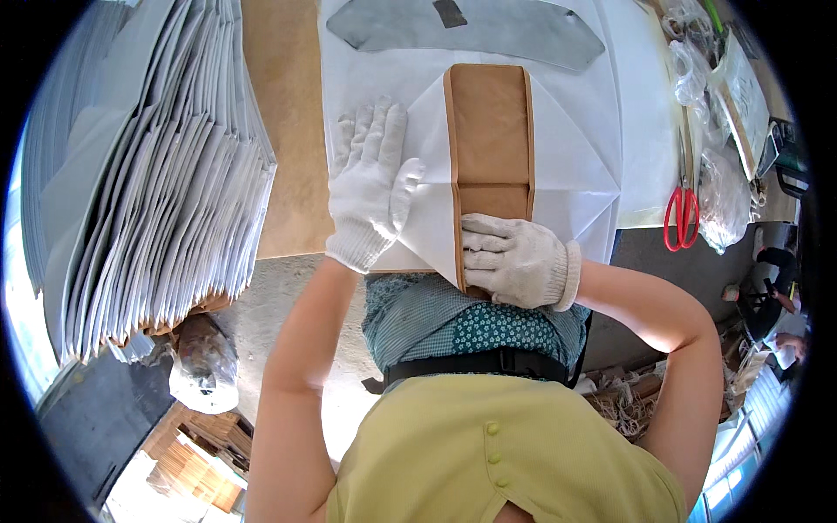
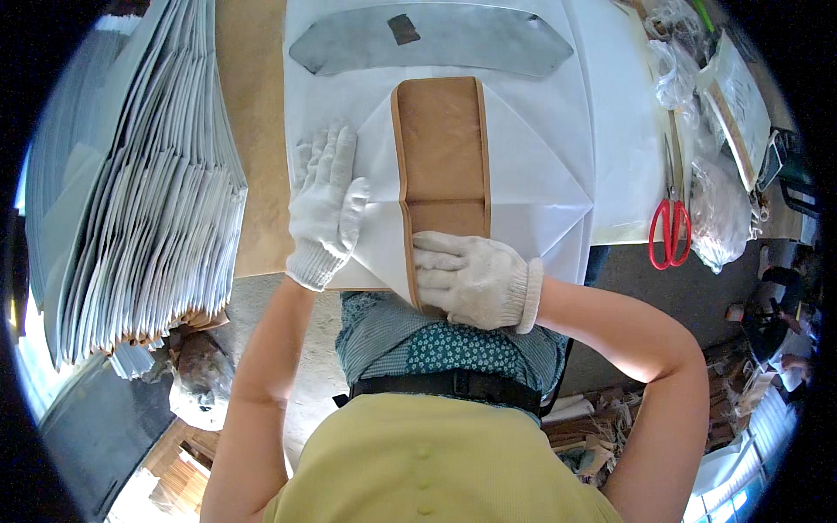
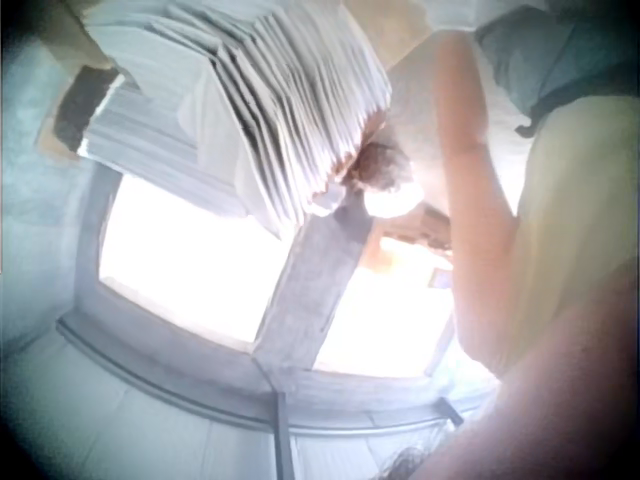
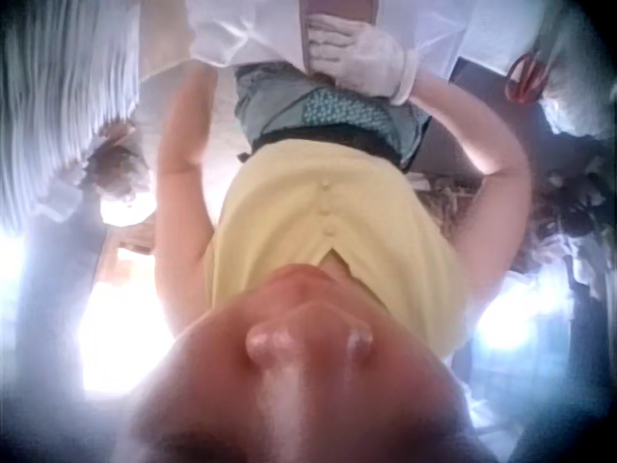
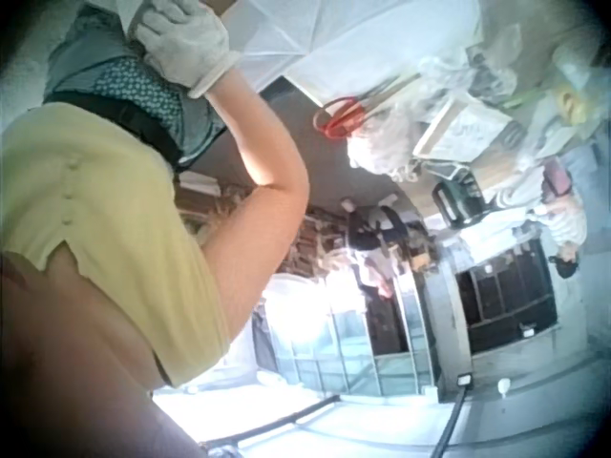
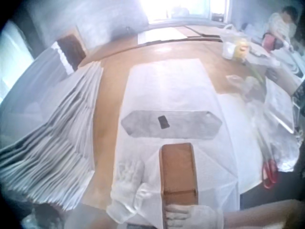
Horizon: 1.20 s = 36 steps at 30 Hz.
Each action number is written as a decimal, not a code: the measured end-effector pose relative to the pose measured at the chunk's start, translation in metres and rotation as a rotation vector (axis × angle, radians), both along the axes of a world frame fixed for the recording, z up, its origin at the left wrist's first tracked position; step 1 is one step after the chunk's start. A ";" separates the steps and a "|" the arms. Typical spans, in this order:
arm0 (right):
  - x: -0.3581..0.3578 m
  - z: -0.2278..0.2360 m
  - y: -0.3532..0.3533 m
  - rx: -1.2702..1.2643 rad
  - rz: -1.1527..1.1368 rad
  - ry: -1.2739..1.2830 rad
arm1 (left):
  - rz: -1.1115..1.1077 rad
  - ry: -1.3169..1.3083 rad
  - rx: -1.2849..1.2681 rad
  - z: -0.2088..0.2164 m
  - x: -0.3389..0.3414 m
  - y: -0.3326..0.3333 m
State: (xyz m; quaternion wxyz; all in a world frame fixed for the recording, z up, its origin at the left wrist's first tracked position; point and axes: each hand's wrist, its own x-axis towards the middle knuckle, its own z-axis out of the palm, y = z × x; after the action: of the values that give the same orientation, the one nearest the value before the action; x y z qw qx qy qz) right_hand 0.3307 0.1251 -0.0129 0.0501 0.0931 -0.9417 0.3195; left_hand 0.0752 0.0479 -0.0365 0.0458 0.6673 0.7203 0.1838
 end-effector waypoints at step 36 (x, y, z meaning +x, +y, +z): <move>0.027 -0.009 0.073 0.389 -1.221 0.037 | -0.007 0.001 -0.088 0.017 0.019 -0.019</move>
State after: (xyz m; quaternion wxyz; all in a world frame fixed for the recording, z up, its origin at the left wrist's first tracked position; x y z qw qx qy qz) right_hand 0.3575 0.1977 -0.0221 0.2215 -0.4472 -0.8648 0.0549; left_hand 0.0943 0.0289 -0.0200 0.0752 0.6672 0.7254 0.1515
